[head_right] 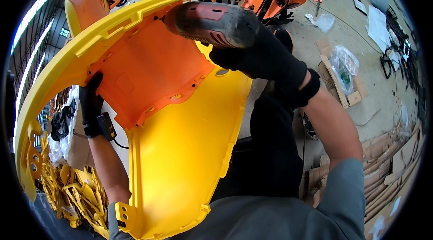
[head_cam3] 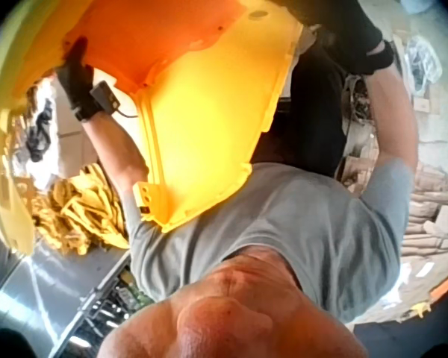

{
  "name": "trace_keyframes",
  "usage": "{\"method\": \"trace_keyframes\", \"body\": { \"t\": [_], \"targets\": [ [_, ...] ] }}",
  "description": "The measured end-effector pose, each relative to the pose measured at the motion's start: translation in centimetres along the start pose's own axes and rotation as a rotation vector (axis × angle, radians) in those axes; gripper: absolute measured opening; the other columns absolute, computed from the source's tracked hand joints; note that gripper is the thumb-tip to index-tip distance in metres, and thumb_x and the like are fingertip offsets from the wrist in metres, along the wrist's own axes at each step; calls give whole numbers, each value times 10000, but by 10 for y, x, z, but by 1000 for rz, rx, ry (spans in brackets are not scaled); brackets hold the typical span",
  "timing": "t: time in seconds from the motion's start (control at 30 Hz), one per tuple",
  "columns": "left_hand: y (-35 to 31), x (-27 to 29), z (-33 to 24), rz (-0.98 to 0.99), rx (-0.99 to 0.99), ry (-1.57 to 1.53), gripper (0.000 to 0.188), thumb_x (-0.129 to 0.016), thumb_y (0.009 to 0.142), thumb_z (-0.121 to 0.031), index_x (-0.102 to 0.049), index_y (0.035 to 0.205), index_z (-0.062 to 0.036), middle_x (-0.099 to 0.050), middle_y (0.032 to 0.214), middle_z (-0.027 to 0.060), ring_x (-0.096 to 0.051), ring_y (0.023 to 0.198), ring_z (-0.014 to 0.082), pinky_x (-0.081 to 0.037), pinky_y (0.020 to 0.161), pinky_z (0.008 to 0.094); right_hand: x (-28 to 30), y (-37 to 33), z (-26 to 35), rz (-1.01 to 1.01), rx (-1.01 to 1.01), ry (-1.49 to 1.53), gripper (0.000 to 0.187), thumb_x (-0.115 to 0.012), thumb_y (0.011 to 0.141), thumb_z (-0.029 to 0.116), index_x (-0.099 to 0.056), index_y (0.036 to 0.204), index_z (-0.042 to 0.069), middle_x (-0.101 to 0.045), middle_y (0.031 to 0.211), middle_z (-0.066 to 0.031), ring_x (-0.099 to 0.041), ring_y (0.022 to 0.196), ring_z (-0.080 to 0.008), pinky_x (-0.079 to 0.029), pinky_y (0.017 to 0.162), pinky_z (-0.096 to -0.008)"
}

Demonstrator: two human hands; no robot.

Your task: The person assembles plastic body panels onto a motorcycle frame, aligning the orange and yellow components and securing them with a power drill and fasteners.

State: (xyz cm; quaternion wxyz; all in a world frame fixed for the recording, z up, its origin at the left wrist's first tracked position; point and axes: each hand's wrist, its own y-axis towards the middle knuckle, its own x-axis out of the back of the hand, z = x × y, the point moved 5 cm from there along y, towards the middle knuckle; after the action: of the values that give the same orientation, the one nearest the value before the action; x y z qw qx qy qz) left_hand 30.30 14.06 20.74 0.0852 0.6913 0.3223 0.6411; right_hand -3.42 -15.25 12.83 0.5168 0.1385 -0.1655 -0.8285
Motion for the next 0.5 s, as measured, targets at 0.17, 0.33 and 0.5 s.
{"method": "trace_keyframes", "body": {
  "t": [0.17, 0.33, 0.5],
  "targets": [
    [0, -2, -1, -10, 62, -151, 279, -600, 880, -2, -628, 1154, -46, -640, 1107, 152, -612, 1024, 291, -488, 867, 346, -1, 14, -2, 2, 307, -390, 476, -756, 804, 176, -538, 1200, 26, -615, 1082, -111, -625, 936, -227, -525, 829, -317],
    [0, -2, 2, 7, 121, -212, 301, -592, 874, 18, -628, 1164, -51, -642, 1112, 155, -615, 1029, 292, -486, 880, 345, 2, 24, -6, 17, 368, -556, 479, -764, 798, 218, -550, 1181, 23, -625, 1068, -129, -636, 927, -253, -533, 805, -327],
    [6, -9, -4, 6, -40, 10, 358, -585, 813, 63, -648, 1143, -60, -662, 1072, 168, -628, 1013, 326, -489, 881, 359, 7, 19, 14, 11, 363, -561, 470, -766, 793, 209, -556, 1163, 8, -639, 995, -138, -648, 885, -270, -540, 770, -336]
  ]
}}
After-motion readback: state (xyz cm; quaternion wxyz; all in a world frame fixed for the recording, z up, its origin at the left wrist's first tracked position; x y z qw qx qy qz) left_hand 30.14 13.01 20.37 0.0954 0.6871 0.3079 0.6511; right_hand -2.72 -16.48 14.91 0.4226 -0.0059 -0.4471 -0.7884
